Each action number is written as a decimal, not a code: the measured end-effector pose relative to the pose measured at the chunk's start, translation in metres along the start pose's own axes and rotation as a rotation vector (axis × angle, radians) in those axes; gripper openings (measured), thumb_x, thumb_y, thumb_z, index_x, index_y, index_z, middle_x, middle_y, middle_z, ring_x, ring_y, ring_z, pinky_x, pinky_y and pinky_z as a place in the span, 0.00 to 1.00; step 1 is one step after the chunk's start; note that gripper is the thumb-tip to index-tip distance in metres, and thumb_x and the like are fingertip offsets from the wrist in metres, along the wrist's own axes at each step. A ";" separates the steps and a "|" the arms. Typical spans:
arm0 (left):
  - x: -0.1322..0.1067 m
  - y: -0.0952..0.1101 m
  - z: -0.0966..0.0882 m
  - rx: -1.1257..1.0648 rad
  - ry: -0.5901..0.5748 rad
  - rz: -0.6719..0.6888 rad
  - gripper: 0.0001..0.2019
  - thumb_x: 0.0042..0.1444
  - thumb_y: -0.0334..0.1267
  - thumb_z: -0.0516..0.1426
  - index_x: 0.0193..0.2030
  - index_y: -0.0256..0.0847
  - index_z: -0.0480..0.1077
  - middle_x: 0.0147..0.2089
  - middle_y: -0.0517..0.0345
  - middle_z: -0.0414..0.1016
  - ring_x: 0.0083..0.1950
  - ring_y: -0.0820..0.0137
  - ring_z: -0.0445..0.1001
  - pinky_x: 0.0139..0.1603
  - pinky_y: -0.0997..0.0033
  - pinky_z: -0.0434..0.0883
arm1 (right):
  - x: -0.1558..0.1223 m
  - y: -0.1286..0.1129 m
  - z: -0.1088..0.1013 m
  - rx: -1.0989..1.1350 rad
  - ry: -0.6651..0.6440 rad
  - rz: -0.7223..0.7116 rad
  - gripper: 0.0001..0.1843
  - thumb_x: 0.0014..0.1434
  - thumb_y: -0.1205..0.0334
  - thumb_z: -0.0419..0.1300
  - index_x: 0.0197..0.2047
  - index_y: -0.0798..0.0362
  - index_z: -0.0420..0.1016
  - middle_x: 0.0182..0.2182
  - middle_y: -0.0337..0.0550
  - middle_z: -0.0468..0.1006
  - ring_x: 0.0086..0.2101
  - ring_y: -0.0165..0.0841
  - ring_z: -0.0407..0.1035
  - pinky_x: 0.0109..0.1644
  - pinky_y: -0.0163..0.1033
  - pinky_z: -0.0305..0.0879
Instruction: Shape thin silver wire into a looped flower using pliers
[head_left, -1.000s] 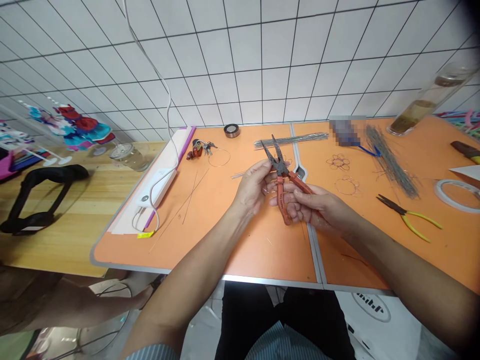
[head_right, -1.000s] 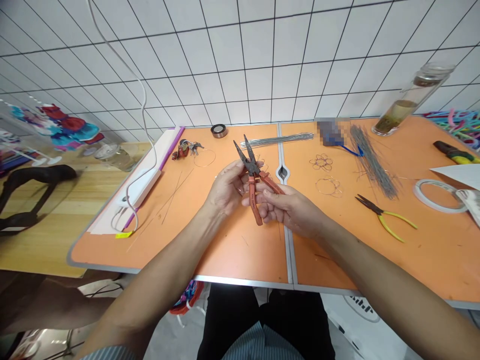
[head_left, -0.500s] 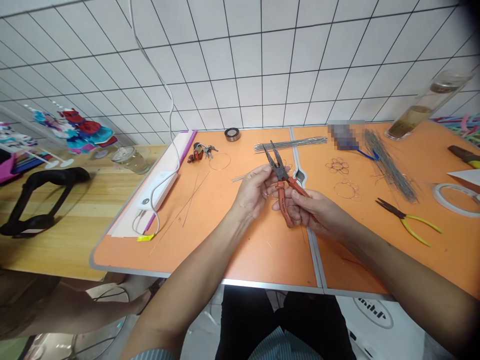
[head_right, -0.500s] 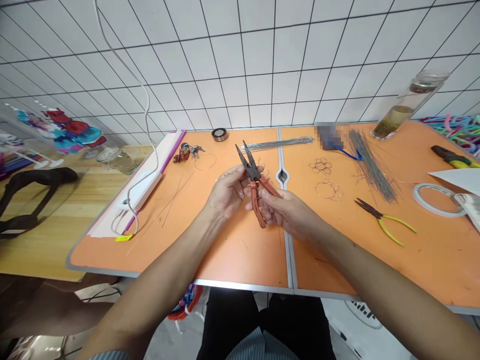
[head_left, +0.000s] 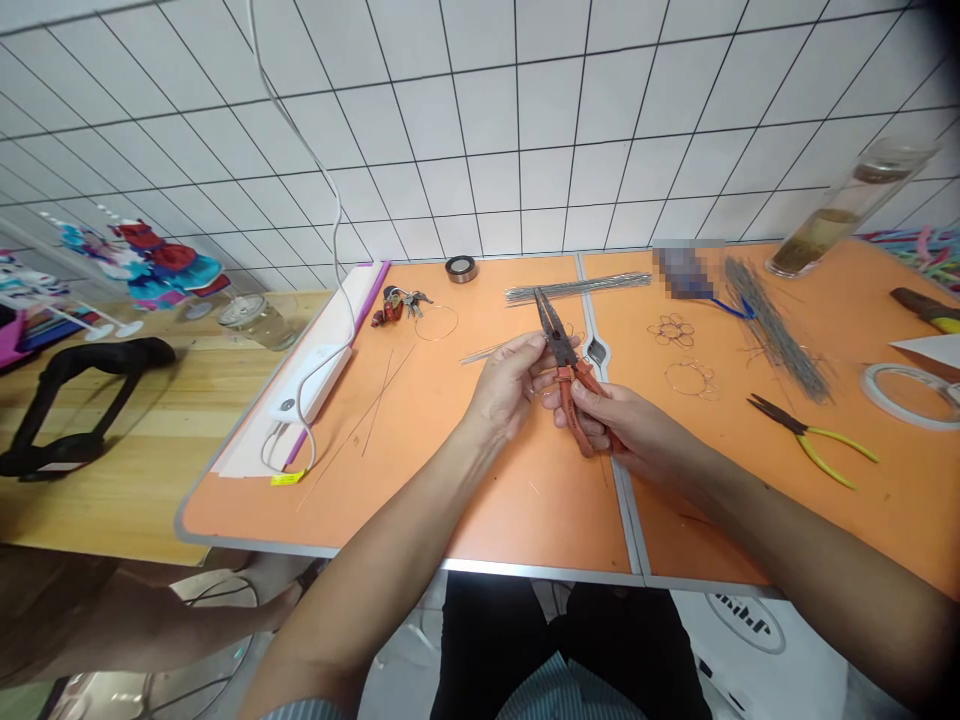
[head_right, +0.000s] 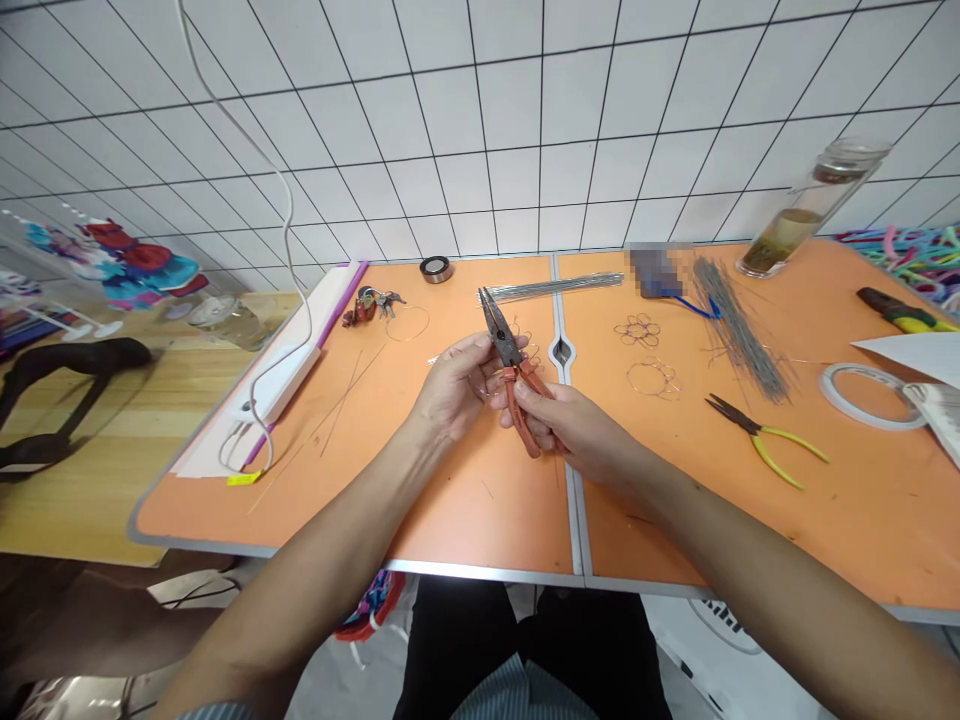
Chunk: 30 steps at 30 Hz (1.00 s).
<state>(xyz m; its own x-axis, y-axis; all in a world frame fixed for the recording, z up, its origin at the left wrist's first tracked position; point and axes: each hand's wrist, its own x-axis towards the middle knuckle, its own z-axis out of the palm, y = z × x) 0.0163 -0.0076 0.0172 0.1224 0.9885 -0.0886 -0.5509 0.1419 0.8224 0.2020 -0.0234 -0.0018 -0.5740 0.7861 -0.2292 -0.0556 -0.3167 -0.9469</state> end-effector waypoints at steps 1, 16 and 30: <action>0.000 0.000 0.001 0.001 0.011 -0.005 0.12 0.63 0.46 0.71 0.39 0.39 0.81 0.53 0.44 0.89 0.46 0.60 0.89 0.36 0.70 0.80 | 0.000 0.000 0.000 0.001 0.005 0.007 0.29 0.67 0.30 0.67 0.44 0.51 0.82 0.28 0.40 0.73 0.24 0.29 0.45 0.26 0.40 0.40; 0.001 -0.006 0.000 0.023 -0.012 0.008 0.12 0.62 0.46 0.69 0.43 0.38 0.83 0.56 0.41 0.89 0.52 0.57 0.89 0.46 0.68 0.80 | -0.004 -0.003 0.005 0.217 -0.038 0.162 0.29 0.63 0.32 0.72 0.42 0.51 0.76 0.32 0.40 0.77 0.30 0.30 0.71 0.35 0.37 0.69; -0.018 -0.020 0.018 -0.118 0.094 -0.313 0.22 0.72 0.57 0.57 0.47 0.37 0.78 0.29 0.54 0.80 0.21 0.68 0.74 0.23 0.70 0.71 | -0.008 -0.015 0.029 0.141 0.024 -0.113 0.28 0.55 0.44 0.80 0.34 0.48 0.67 0.22 0.29 0.67 0.20 0.24 0.51 0.24 0.33 0.48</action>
<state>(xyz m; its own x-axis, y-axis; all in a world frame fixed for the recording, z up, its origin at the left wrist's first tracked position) 0.0400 -0.0291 0.0125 0.2273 0.8956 -0.3824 -0.5908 0.4390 0.6770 0.1842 -0.0406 0.0205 -0.5382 0.8328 -0.1299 -0.2339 -0.2956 -0.9262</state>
